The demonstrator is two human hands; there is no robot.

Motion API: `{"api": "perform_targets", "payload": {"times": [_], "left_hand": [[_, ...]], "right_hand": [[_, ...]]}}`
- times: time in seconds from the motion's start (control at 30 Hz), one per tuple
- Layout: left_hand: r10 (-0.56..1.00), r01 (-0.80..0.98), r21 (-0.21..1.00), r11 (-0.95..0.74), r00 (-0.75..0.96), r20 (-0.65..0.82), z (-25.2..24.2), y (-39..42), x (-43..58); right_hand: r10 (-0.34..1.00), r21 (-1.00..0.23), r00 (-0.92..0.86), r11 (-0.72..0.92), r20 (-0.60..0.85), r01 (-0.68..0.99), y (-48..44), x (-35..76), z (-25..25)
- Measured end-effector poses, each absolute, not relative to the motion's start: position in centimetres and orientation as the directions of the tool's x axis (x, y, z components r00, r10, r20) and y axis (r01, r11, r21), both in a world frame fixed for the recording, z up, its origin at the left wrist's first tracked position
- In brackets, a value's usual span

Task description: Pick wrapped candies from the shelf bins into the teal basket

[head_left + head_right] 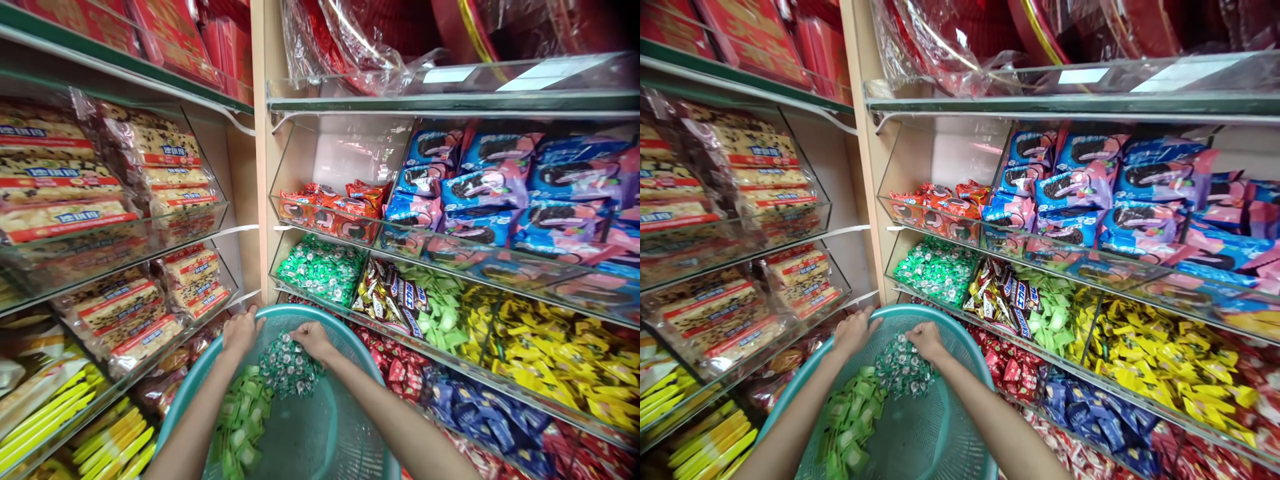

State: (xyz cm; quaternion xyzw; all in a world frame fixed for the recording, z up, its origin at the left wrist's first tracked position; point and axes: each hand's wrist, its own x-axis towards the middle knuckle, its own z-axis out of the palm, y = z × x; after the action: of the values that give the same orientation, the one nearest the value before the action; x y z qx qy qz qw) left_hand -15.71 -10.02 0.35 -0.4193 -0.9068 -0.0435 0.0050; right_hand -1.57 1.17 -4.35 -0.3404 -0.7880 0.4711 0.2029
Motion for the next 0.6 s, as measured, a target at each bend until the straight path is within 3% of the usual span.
{"api": "perform_targets", "payload": {"times": [0.17,0.37,0.6], "left_hand": [[0.762,0.764,0.065,0.642,-0.645,0.056,0.4,-9.9,-15.6],[0.759,0.761,0.065,0.645,-0.648,0.061,0.3,-10.1,-15.5],[0.767,0.770,0.063,0.634,-0.638,0.070,0.3,-10.0,-15.5]], "right_hand": [[0.779,-0.869,-0.625,0.278,-0.046,0.410,1.6,-1.0,-5.2],[0.756,-0.614,-0.637,0.576,0.151,0.539,0.2,-0.2,-3.3],[0.478,-0.350,-0.788,0.868,0.388,0.353,-1.7,-1.4,5.8]]}}
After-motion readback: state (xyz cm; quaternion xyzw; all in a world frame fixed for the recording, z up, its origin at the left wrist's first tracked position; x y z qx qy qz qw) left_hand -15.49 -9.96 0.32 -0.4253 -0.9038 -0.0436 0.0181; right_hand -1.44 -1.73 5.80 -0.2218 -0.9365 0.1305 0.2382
